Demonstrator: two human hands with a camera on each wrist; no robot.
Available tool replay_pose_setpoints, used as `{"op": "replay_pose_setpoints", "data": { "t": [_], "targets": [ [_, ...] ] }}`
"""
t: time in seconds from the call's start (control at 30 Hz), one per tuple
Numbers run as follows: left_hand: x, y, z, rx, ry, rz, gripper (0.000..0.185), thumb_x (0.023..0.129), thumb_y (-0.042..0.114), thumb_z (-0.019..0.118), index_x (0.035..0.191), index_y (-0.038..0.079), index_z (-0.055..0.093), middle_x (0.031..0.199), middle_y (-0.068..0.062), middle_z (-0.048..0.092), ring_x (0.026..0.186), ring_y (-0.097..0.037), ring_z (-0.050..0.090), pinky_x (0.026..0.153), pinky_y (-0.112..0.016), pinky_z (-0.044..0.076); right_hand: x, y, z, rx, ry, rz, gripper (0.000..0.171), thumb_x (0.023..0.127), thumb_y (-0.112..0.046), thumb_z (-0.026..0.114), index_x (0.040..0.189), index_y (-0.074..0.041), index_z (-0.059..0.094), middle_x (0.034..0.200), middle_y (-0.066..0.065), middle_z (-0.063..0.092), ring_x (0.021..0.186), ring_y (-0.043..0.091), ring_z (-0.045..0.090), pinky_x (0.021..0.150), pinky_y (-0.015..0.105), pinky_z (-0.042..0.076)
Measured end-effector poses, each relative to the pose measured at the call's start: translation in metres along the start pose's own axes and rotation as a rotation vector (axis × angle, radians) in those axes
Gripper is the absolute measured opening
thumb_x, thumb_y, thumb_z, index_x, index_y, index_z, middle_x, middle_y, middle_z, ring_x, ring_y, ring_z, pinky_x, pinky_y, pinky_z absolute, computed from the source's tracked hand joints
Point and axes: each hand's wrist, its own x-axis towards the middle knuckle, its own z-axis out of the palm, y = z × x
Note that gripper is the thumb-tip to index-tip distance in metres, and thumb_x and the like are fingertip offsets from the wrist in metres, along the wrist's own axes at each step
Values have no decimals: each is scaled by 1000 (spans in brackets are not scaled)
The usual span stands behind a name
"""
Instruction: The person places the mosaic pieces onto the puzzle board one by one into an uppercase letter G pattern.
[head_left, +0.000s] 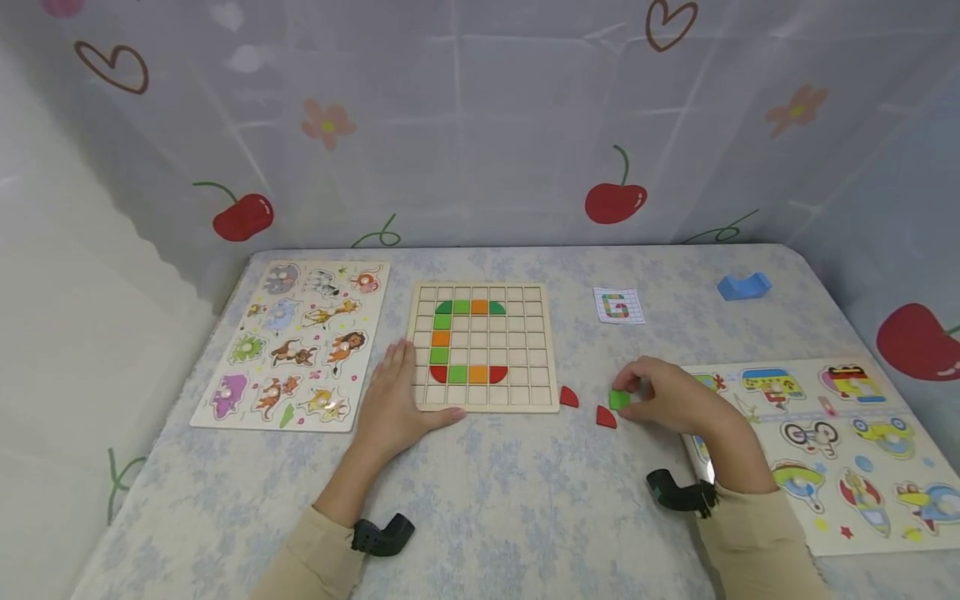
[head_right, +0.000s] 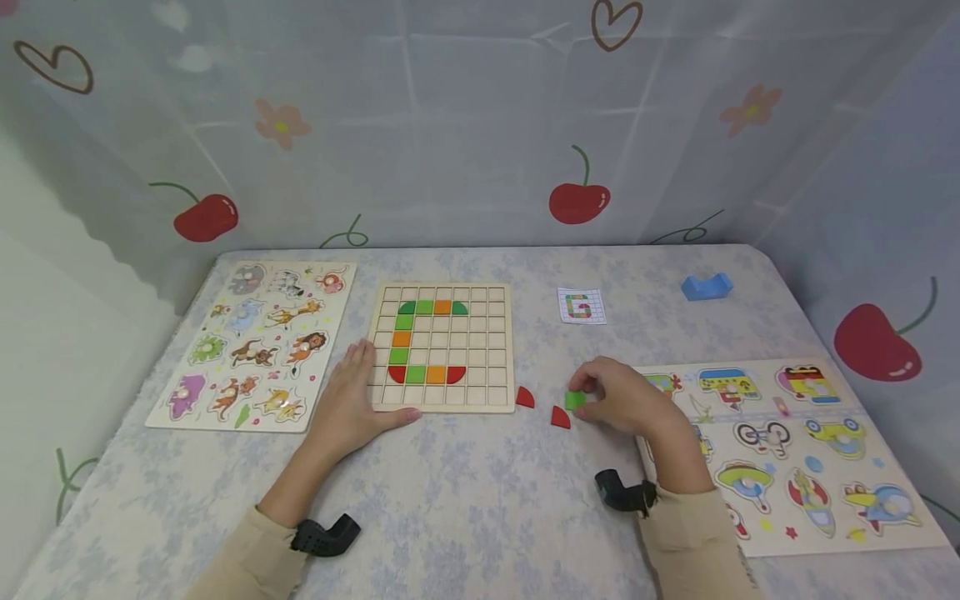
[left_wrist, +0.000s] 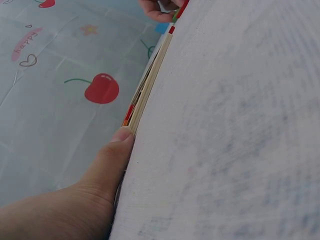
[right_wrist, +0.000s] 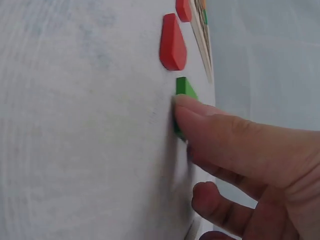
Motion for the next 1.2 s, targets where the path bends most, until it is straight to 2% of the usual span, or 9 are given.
{"op": "replay_pose_setpoints", "data": {
  "t": [0.2, 0.43, 0.57, 0.87, 1.07, 1.2],
  "targets": [
    [0, -1, 0, 0, -2, -2, 137, 63, 82, 71, 160, 5, 12, 168, -11, 9, 157, -28, 4, 127, -50, 12, 10, 1, 3, 50, 14, -13, 24, 84, -7, 77, 101, -13, 61, 92, 4, 58, 77, 19, 49, 69, 31, 43],
    [0, -1, 0, 6, 0, 5, 138, 62, 84, 69, 159, 4, 13, 168, -13, 10, 156, -29, 5, 126, -51, 12, 26, -3, 10, 103, 81, -41, 14, 90, -12, 71, 102, -13, 63, 97, 5, 61, 83, 20, 53, 72, 31, 46],
    [0, -1, 0, 6, -4, 3, 138, 63, 83, 71, 159, 4, 13, 168, -12, 9, 156, -28, 4, 127, -50, 12, 41, -9, 17, 151, 112, -52, 14, 93, -16, 70, 106, -14, 64, 99, 5, 62, 82, 21, 55, 73, 31, 48],
    [0, 0, -1, -5, -5, -3, 136, 63, 80, 73, 159, 4, 13, 168, -12, 9, 157, -27, 3, 127, -50, 11, 75, -51, 37, 267, 87, -97, 15, 94, -17, 68, 108, -15, 63, 100, 6, 61, 76, 21, 54, 67, 31, 48],
    [0, -1, 0, -5, -5, -5, 137, 63, 82, 71, 159, 5, 13, 168, -12, 9, 156, -28, 4, 126, -51, 12, 95, -74, 52, 281, 97, -112, 15, 94, -17, 68, 108, -15, 62, 98, 5, 61, 78, 22, 54, 67, 31, 49],
    [0, -1, 0, -4, 2, -1, 137, 63, 82, 71, 159, 4, 13, 168, -12, 10, 156, -28, 5, 126, -51, 13, 102, -84, 60, 245, 98, -113, 15, 94, -18, 68, 108, -15, 62, 97, 4, 62, 85, 20, 57, 71, 31, 49]
  ]
}}
